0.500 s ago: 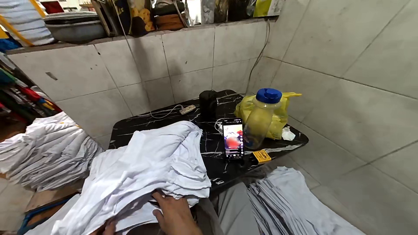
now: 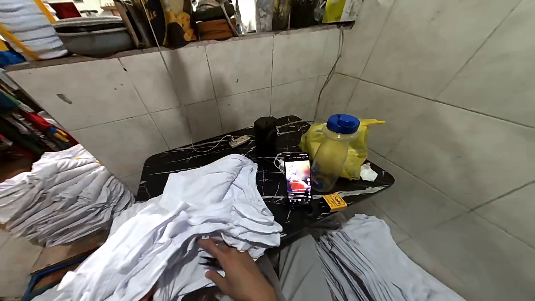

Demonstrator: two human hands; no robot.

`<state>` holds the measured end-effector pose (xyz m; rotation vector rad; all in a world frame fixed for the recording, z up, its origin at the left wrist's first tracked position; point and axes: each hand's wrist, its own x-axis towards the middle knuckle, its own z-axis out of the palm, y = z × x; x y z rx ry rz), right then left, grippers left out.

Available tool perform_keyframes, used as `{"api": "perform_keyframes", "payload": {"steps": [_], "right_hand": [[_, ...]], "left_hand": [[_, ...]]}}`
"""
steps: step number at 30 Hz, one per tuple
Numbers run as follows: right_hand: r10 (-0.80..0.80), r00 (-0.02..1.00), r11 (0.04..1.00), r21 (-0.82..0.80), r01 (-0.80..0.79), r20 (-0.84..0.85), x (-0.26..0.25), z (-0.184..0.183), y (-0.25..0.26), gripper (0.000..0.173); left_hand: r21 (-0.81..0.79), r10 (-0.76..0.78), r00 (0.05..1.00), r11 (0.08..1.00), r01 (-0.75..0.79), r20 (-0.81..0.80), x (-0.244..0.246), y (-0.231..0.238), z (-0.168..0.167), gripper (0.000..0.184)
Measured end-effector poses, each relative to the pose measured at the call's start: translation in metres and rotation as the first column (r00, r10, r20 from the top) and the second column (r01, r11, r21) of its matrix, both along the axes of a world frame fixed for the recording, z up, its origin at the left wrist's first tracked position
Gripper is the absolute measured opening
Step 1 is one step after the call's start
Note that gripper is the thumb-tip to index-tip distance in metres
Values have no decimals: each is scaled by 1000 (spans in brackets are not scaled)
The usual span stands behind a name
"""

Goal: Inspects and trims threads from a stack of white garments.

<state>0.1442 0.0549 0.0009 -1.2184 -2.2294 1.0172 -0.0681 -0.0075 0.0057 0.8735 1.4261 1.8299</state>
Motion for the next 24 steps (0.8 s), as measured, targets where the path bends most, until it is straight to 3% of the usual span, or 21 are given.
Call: {"api": "perform_keyframes", "payload": {"steps": [4, 6, 10, 13, 15, 18, 24], "right_hand": [[123, 951, 974, 217, -61, -283, -14, -8, -4, 46], [131, 930, 972, 230, -52, -342, -26, -3, -2, 39], [63, 946, 990, 141, -18, -318, -55, -3, 9, 42], [15, 960, 996, 93, 12, -279, -73, -13, 20, 47], [-6, 960, 996, 89, 32, -278, -75, -13, 24, 47], [5, 930, 997, 74, 24, -369, -68, -14, 23, 45], [71, 769, 991, -44, -127, -635, -41, -29, 14, 31]], "left_hand": [[-47, -39, 990, 998, 32, -139, -17, -13, -33, 53], [-99, -82, 966, 993, 60, -245, -9, -22, -25, 55], [-228, -309, 835, 947, 227, -455, 9, -30, -10, 21], [-179, -327, 734, 944, 276, -595, 8, -27, -13, 14], [-159, -322, 729, 945, 285, -604, 12, -23, -9, 12], [-157, -319, 794, 947, 279, -517, 10, -19, -3, 11], [-125, -323, 834, 946, 300, -447, -3, -20, -4, 20]]}}
